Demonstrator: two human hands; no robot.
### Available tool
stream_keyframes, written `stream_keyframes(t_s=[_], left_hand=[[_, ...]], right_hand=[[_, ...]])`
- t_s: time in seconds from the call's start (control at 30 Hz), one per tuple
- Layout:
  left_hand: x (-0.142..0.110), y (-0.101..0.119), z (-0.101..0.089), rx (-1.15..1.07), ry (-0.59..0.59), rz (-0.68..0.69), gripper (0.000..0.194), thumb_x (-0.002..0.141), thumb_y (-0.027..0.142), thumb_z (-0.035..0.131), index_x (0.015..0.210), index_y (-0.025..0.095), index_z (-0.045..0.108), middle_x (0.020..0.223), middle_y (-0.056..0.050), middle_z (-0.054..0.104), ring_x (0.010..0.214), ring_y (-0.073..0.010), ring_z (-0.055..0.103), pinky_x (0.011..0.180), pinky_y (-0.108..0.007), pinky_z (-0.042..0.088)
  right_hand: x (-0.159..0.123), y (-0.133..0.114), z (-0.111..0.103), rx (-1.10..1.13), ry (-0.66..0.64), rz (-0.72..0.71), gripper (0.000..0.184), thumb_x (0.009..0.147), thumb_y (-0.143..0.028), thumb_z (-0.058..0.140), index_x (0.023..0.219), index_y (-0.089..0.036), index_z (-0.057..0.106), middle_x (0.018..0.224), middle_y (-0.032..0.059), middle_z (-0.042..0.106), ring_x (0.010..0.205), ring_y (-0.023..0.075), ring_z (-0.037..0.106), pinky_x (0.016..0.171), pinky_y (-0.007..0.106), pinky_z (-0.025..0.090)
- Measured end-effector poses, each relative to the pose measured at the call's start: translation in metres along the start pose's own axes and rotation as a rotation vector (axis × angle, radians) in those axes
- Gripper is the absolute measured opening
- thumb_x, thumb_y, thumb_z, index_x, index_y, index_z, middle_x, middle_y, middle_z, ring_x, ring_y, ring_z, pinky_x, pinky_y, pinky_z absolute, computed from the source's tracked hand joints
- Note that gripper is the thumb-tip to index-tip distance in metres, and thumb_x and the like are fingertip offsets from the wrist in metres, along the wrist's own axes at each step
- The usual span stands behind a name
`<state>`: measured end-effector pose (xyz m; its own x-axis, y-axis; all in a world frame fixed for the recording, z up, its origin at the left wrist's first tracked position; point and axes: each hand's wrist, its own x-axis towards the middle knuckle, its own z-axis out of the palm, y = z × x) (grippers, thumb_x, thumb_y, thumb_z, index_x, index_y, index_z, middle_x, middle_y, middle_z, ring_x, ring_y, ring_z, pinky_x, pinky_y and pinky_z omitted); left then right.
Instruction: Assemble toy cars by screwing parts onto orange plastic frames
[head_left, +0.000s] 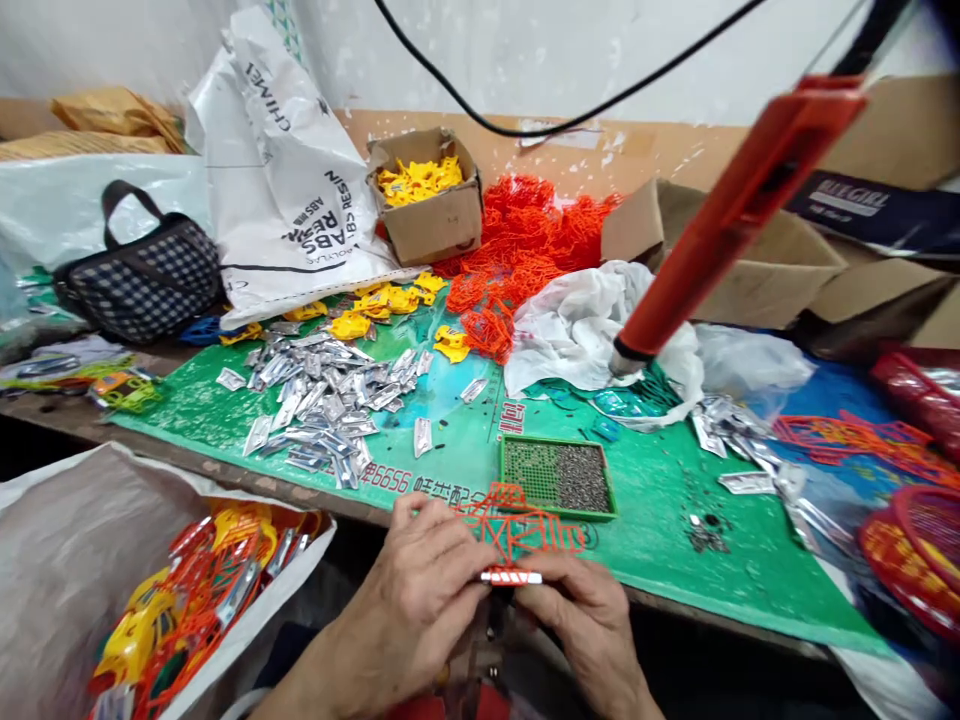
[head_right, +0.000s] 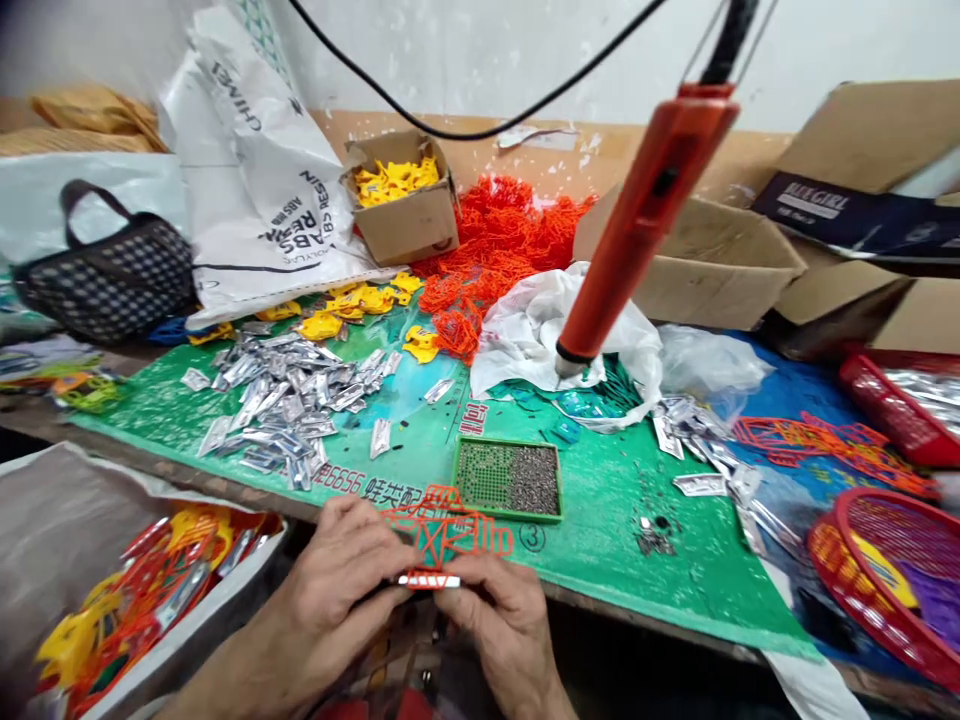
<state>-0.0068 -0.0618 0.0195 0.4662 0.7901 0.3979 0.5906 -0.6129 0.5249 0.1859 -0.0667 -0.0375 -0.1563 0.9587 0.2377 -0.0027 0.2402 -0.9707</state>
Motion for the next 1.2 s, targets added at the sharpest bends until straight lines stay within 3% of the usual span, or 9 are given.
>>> stream_keyframes(t_s=[0.23, 0.33, 0.43, 0.6, 0.77, 0.9, 0.97, 1.07, 1.2], left_hand=[[0.006, 0.005, -0.009, -0.114, -0.243, -0.004, 0.019, 0.084, 0.002, 0.053, 0.079, 0.020, 0.058, 0.077, 0.000, 0.063, 0.075, -0.0176, 0.054, 0.072, -0.031, 0.038], [0.009, 0.006, -0.004, -0.289, -0.334, -0.118, 0.018, 0.079, 0.004, 0.055, 0.075, 0.021, 0.060, 0.070, 0.004, 0.062, 0.064, -0.0131, 0.054, 0.057, -0.023, 0.039], [0.008, 0.007, 0.008, -0.443, -0.304, -0.301, 0.017, 0.080, 0.009, 0.053, 0.074, 0.020, 0.066, 0.061, 0.005, 0.057, 0.054, -0.0107, 0.049, 0.049, -0.020, 0.036], [0.007, 0.008, 0.022, -0.859, -0.310, -0.519, 0.022, 0.085, 0.016, 0.052, 0.090, 0.019, 0.073, 0.065, 0.002, 0.063, 0.060, -0.0135, 0.057, 0.055, -0.022, 0.046], [0.011, 0.006, 0.021, -1.158, -0.193, -0.630, 0.018, 0.085, 0.026, 0.061, 0.094, 0.018, 0.075, 0.065, -0.001, 0.064, 0.061, -0.0156, 0.060, 0.059, -0.027, 0.051], [0.012, -0.003, 0.018, -1.215, -0.141, -0.826, 0.020, 0.081, 0.031, 0.067, 0.093, 0.017, 0.075, 0.053, 0.004, 0.053, 0.050, -0.0120, 0.053, 0.052, -0.022, 0.046], [0.011, -0.009, 0.016, -1.214, -0.144, -0.905, 0.022, 0.078, 0.034, 0.071, 0.090, 0.016, 0.075, 0.050, 0.005, 0.049, 0.048, -0.0108, 0.050, 0.049, -0.020, 0.041], [0.010, -0.016, 0.013, -1.218, -0.101, -0.956, 0.026, 0.074, 0.037, 0.075, 0.090, 0.016, 0.076, 0.051, 0.005, 0.050, 0.048, -0.0102, 0.048, 0.049, -0.020, 0.039], [0.008, -0.020, 0.010, -1.195, -0.053, -1.006, 0.034, 0.074, 0.040, 0.076, 0.099, 0.016, 0.076, 0.053, 0.005, 0.051, 0.042, -0.0052, 0.035, 0.043, -0.018, 0.028]], right_hand=[[0.004, -0.015, 0.002, 0.102, -0.139, 0.147, 0.022, 0.085, -0.036, 0.069, 0.073, -0.019, 0.074, 0.052, -0.0050, 0.053, 0.048, 0.0073, 0.046, 0.050, 0.018, 0.039], [0.003, -0.015, -0.003, 0.218, -0.171, 0.251, 0.025, 0.083, -0.039, 0.071, 0.070, -0.018, 0.072, 0.050, -0.0058, 0.049, 0.045, 0.0061, 0.043, 0.046, 0.018, 0.035], [0.003, -0.013, -0.006, 0.328, -0.164, 0.389, 0.027, 0.080, -0.042, 0.074, 0.072, -0.016, 0.070, 0.048, -0.0067, 0.047, 0.041, 0.0042, 0.039, 0.042, 0.016, 0.031], [0.007, -0.011, 0.000, 0.393, -0.074, 0.489, 0.031, 0.074, -0.045, 0.079, 0.079, -0.016, 0.068, 0.045, -0.0093, 0.044, 0.038, 0.0029, 0.035, 0.040, 0.015, 0.028], [0.011, -0.007, -0.001, 0.323, -0.064, 0.386, 0.035, 0.078, -0.046, 0.074, 0.097, -0.018, 0.069, 0.052, -0.0081, 0.049, 0.042, 0.0050, 0.042, 0.043, 0.016, 0.035], [0.028, -0.009, -0.026, -0.019, 0.014, 0.172, 0.027, 0.090, -0.043, 0.059, 0.094, -0.019, 0.072, 0.062, -0.0015, 0.060, 0.055, 0.0097, 0.054, 0.055, 0.022, 0.045], [0.048, -0.010, -0.041, -0.094, 0.031, 0.196, 0.029, 0.091, -0.045, 0.057, 0.090, -0.019, 0.071, 0.071, 0.0016, 0.065, 0.064, 0.0123, 0.059, 0.064, 0.025, 0.049], [0.083, -0.008, -0.054, 0.002, -0.130, 0.396, 0.044, 0.088, -0.059, 0.053, 0.088, -0.017, 0.065, 0.085, 0.0061, 0.067, 0.076, 0.0159, 0.064, 0.074, 0.030, 0.054], [0.113, -0.001, -0.054, 0.009, -0.336, 0.480, 0.058, 0.080, -0.073, 0.051, 0.080, -0.016, 0.062, 0.082, 0.0069, 0.065, 0.075, 0.0171, 0.065, 0.074, 0.034, 0.056]])
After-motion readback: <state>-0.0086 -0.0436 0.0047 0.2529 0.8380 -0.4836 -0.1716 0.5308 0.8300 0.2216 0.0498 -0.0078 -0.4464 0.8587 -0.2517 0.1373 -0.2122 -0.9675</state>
